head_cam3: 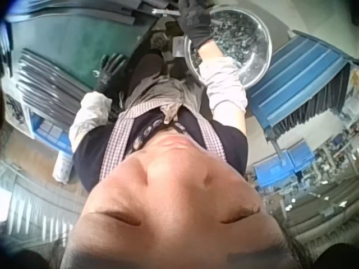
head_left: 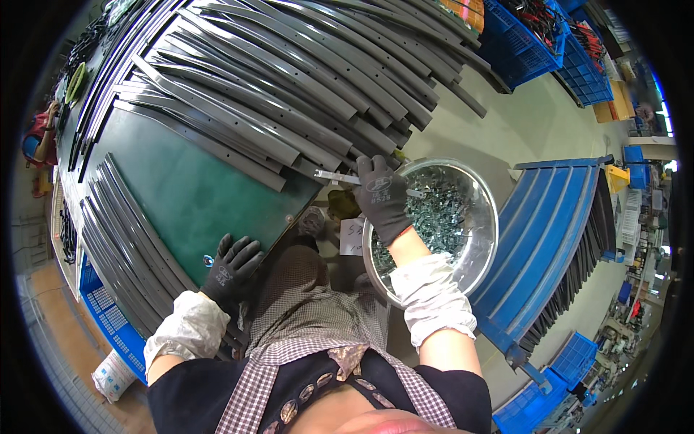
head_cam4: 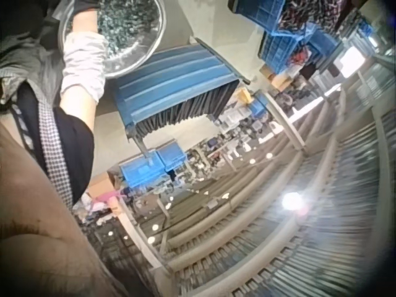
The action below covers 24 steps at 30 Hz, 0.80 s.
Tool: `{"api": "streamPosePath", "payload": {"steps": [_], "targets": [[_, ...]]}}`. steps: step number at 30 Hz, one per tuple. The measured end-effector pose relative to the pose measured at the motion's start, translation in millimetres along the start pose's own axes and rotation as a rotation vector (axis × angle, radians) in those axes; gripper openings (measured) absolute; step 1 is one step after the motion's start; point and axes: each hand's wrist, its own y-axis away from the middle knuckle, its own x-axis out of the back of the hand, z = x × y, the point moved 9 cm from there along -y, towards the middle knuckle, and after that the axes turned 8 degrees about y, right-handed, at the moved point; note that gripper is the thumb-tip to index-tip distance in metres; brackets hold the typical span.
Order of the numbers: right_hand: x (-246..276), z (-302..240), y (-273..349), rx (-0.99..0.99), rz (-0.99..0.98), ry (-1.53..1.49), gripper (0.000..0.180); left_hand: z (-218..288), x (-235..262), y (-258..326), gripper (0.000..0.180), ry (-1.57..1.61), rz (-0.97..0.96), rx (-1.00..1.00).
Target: The person repeatedly picks up long, curved metal frame pieces from a stack on a green workbench. They insert small metallic fasteners from a nearby bowl into holes along the frame, then place the assembled piece into a blue crate. The process is repeated continuously throughout the clip.
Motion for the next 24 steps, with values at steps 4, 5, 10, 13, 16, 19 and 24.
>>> {"api": "streamPosePath", "payload": {"steps": [4,5,10,13,16,19,24], "targets": [[8.3,-9.5,-2.7,0.128,0.130,-0.040,0.039,-6.1,-0.7,0.8,0.048,0.042,0.008,-0.003],[0.2,-6.5,-4.2,0.110,0.021,-0.072,0.039,-7.1,-0.8,0.8,0.048,0.043,-0.001,-0.001],[6.6,-0.1,0.0,0.105,-0.002,-0.112,0.034,-6.8,-0.9,-0.1,0.046,0.012,-0.001,-0.021],[7.4,-4.1,4.4,0.114,-0.029,-0.049,0.031,-8.3,-2.1,0.5,0.052,0.043,-0.003,0.035],[14.3,-7.2,-5.3,0.109,-0.114,0.015,0.024,-11.1,-3.5,-0.6,0.052,0.053,-0.031,0.141],[0.1,-19.5,-13.5,0.085,-0.098,0.169,0.019,-11.6,-3.1,-1.4,0.051,0.020,-0.021,0.137],[-15.0,-22.6,-13.1,0.145,-0.192,0.110,0.024,-12.9,-7.0,0.1,0.051,0.022,0.001,0.115]]}}
